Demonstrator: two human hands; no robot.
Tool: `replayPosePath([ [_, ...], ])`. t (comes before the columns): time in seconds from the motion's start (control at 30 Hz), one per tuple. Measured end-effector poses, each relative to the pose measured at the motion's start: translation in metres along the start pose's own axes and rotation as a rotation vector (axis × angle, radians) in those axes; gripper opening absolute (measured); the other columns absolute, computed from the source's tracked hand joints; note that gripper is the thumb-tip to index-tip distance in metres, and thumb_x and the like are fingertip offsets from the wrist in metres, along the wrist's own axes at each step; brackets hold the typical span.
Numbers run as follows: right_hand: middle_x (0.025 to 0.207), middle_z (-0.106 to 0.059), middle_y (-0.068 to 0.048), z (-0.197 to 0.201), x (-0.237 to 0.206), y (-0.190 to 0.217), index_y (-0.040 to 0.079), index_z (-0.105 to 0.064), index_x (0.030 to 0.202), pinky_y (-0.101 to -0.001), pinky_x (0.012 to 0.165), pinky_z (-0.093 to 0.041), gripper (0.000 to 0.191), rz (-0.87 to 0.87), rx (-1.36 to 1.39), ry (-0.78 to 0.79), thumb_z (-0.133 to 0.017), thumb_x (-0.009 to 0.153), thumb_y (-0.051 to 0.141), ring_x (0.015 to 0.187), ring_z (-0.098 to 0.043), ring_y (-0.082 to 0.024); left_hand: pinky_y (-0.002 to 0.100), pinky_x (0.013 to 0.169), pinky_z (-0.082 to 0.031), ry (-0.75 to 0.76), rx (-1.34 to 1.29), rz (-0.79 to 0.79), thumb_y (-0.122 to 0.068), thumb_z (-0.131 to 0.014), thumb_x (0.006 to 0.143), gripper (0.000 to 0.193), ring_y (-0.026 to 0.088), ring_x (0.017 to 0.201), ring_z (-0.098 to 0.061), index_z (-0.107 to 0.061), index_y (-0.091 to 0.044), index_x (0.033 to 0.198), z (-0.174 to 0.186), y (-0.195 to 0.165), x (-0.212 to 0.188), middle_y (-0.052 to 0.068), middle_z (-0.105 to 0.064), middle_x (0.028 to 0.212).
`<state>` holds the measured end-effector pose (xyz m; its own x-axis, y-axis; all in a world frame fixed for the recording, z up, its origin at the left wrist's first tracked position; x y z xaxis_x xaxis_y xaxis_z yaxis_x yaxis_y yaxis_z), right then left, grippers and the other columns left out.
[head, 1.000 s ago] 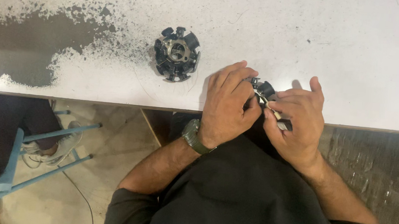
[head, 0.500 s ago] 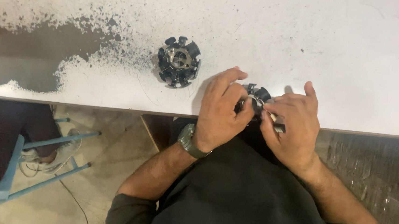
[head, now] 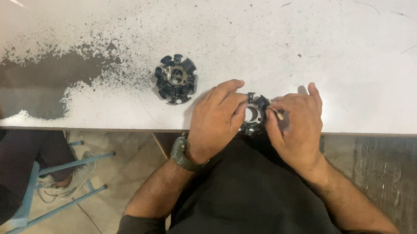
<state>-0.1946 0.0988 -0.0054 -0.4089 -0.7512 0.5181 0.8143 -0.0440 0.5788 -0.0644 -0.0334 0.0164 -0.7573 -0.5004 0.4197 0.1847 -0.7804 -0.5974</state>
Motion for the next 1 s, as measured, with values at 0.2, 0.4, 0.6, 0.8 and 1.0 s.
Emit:
replayPosePath([
  [0.2, 0.105, -0.068, -0.008, 0.000, 0.003, 0.000, 0.007, -0.060, 0.110, -0.0599, 0.124, -0.033, 0.026, 0.006, -0.006, 0.015, -0.075, 0.090, 0.000, 0.106, -0.063, -0.030, 0.046, 0.093, -0.052, 0.068, 0.183, -0.136, -0.012, -0.072, 0.085, 0.016, 0.031, 0.115, -0.064, -0.068, -0.009, 0.101, 0.006, -0.012, 0.004, 0.009, -0.062, 0.130],
  [0.4, 0.103, -0.068, -0.008, 0.003, 0.004, 0.001, 0.008, -0.060, 0.109, -0.0594, 0.123, -0.036, 0.026, 0.020, -0.018, 0.024, -0.076, 0.089, 0.000, 0.104, -0.064, -0.030, 0.045, 0.087, -0.052, 0.195, 0.110, -0.106, -0.012, -0.071, 0.086, 0.019, 0.030, 0.107, -0.064, -0.068, -0.008, 0.104, -0.001, -0.016, 0.006, 0.009, -0.063, 0.126],
  [0.6, 0.102, -0.068, -0.007, 0.001, 0.006, -0.002, 0.008, -0.059, 0.109, -0.0598, 0.123, -0.036, 0.026, 0.015, 0.004, 0.034, -0.075, 0.090, 0.000, 0.101, -0.065, -0.028, 0.042, 0.088, -0.056, 0.062, -0.005, 0.007, -0.008, -0.069, 0.091, 0.012, 0.027, 0.105, -0.066, -0.066, -0.006, 0.103, 0.003, -0.002, 0.009, 0.006, -0.067, 0.121],
  [0.8, 0.103, -0.069, -0.008, 0.001, 0.003, -0.004, 0.007, -0.060, 0.108, -0.0595, 0.123, -0.036, 0.026, 0.016, 0.011, 0.026, -0.076, 0.089, 0.000, 0.102, -0.065, -0.028, 0.044, 0.086, -0.053, 0.085, 0.073, -0.129, -0.009, -0.070, 0.083, 0.014, 0.030, 0.107, -0.065, -0.065, -0.007, 0.096, 0.005, -0.005, 0.011, 0.008, -0.064, 0.120],
  [1.0, 0.103, -0.069, -0.008, 0.001, 0.005, -0.004, 0.007, -0.061, 0.108, -0.0600, 0.123, -0.035, 0.025, 0.022, 0.012, 0.045, -0.076, 0.089, -0.001, 0.100, -0.066, -0.027, 0.044, 0.082, -0.053, 0.147, 0.069, -0.134, -0.011, -0.069, 0.086, 0.014, 0.030, 0.100, -0.065, -0.066, -0.008, 0.098, -0.002, -0.015, 0.010, 0.010, -0.064, 0.117],
])
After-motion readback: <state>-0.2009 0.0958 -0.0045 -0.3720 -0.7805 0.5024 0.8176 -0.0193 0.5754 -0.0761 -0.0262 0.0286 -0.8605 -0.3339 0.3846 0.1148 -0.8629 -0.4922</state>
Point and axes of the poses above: each hand's wrist, its own x-axis towards the middle knuckle, its own z-axis out of the back of the hand, y = z × x, the point moved 4 cm from there along x, towards the middle knuckle
